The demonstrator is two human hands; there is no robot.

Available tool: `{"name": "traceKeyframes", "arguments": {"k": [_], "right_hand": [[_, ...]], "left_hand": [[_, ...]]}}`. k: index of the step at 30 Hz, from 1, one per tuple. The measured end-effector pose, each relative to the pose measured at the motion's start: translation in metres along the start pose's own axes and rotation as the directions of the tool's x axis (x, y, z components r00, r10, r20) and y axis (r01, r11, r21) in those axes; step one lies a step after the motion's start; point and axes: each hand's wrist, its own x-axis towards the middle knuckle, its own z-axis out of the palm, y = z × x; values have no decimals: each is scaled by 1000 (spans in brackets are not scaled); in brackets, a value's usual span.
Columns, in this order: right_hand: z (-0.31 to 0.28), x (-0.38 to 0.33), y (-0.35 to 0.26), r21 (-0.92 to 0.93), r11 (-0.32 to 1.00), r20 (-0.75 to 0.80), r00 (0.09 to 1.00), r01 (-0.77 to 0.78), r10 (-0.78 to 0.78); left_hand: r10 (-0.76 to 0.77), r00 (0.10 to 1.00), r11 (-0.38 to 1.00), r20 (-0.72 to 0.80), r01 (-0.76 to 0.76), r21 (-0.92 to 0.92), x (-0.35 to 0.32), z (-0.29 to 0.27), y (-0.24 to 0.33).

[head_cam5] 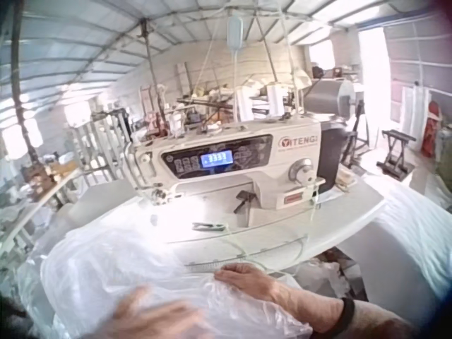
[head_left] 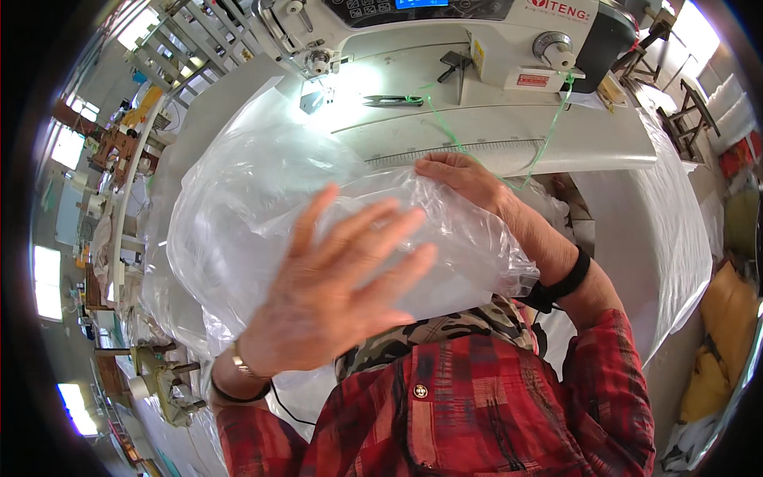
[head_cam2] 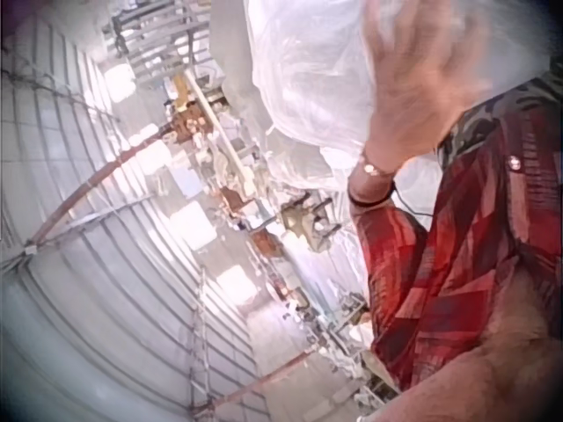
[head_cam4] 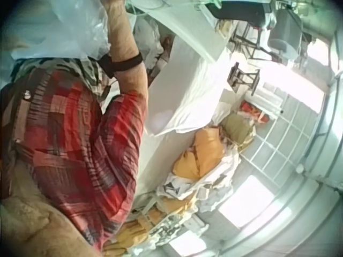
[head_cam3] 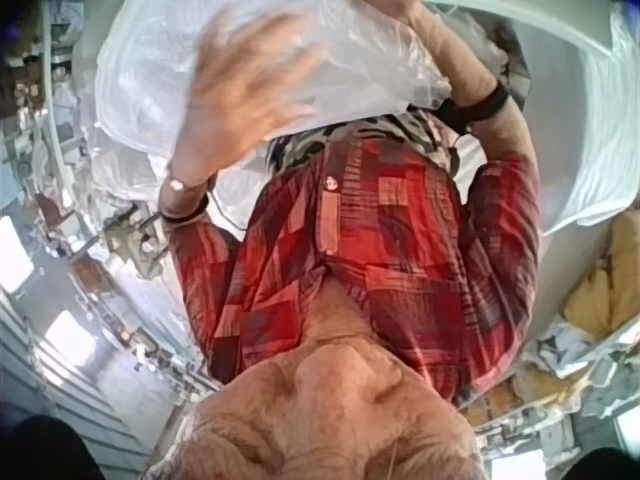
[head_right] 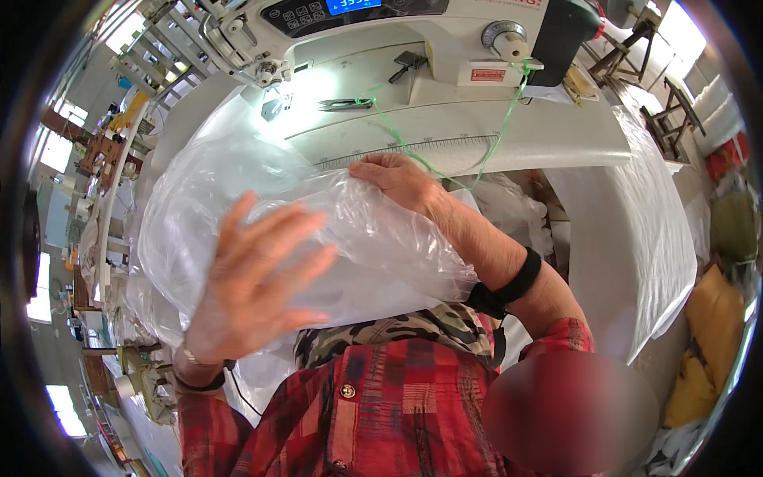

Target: The recorder is using an industrial sewing machine to sew together large white plastic or fabric sheets.

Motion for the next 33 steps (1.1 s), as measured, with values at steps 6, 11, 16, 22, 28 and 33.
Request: {"name": "traceKeyframes", "arguments": {"k": [6,11,16,22,28,33], "right_hand": [[22,-5,-14,-21,1000,-153,988,-23,19],[31,-6,-10,134,991,-41,999,5,1],[29,-14,3,169,980,-44,994,106,-100],[25,-28,20,57,921,-349,872,384,-342],[26,-59,14,-79,789,-427,695,609,-579],[38,-75,-1,-528,506,-149,512,682,-846]], "left_hand": [[53,987,998,-153,-48,39,30,60,-3],[-151,932,957,-329,54,-285,32,66,-13],[-426,868,783,-254,214,-584,25,64,-23],[-671,737,452,-81,320,-832,12,71,-34],[-719,694,271,45,339,-901,13,80,-38],[-712,702,286,16,311,-907,15,81,-36]]}}
